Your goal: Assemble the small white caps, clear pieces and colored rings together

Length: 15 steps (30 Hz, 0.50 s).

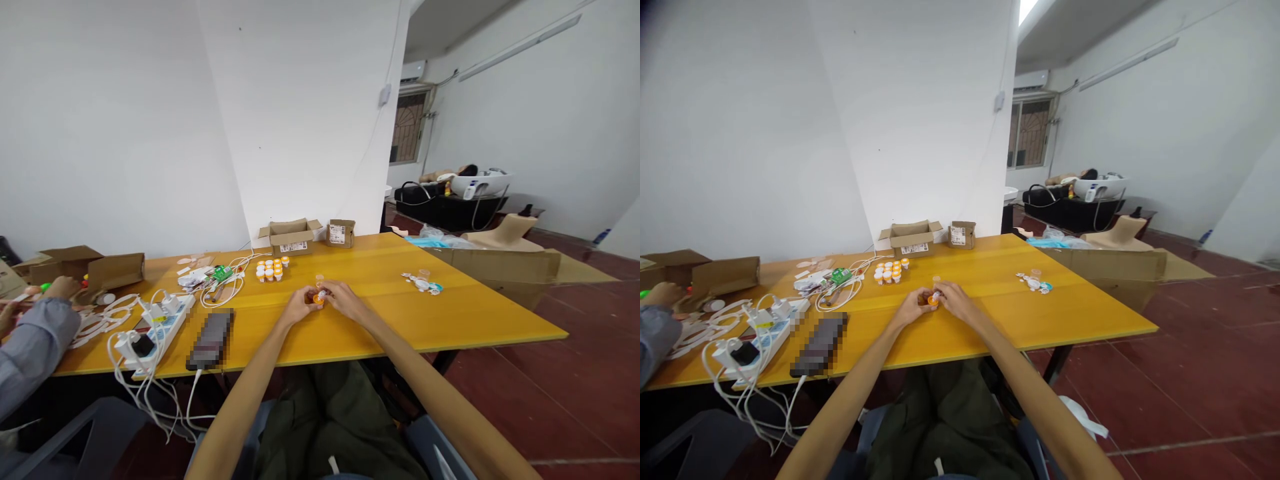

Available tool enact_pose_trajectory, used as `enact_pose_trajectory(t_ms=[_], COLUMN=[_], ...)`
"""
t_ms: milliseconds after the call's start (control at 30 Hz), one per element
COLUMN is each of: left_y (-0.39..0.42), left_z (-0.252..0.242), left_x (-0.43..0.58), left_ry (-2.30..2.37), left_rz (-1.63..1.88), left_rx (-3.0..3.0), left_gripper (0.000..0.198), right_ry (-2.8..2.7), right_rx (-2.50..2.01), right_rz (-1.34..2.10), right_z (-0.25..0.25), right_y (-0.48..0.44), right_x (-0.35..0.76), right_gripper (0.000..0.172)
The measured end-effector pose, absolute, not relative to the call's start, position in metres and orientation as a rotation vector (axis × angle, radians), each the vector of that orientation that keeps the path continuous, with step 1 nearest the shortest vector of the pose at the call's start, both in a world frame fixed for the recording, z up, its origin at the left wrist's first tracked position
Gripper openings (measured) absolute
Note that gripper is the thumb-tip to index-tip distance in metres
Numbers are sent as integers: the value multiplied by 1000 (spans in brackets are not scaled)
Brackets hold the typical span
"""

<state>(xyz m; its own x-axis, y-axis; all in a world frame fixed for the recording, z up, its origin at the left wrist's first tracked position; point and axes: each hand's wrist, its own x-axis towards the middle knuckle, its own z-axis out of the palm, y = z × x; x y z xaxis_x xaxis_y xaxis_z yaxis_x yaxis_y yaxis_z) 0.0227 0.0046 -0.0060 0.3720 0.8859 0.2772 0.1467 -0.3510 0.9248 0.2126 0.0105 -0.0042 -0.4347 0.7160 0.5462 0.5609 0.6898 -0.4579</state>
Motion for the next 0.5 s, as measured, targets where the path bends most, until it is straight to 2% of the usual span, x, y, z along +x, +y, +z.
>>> enact_pose_trajectory(t_ms=[500], left_y=[3], left_z=[-3], left_x=[25], left_ry=[908], left_rz=[1036], left_rx=[1650], left_gripper=[31], right_ry=[-2326], right_rx=[-950], right_rz=[156], right_z=[19], right_y=[-2], right_x=[207], right_gripper=[27])
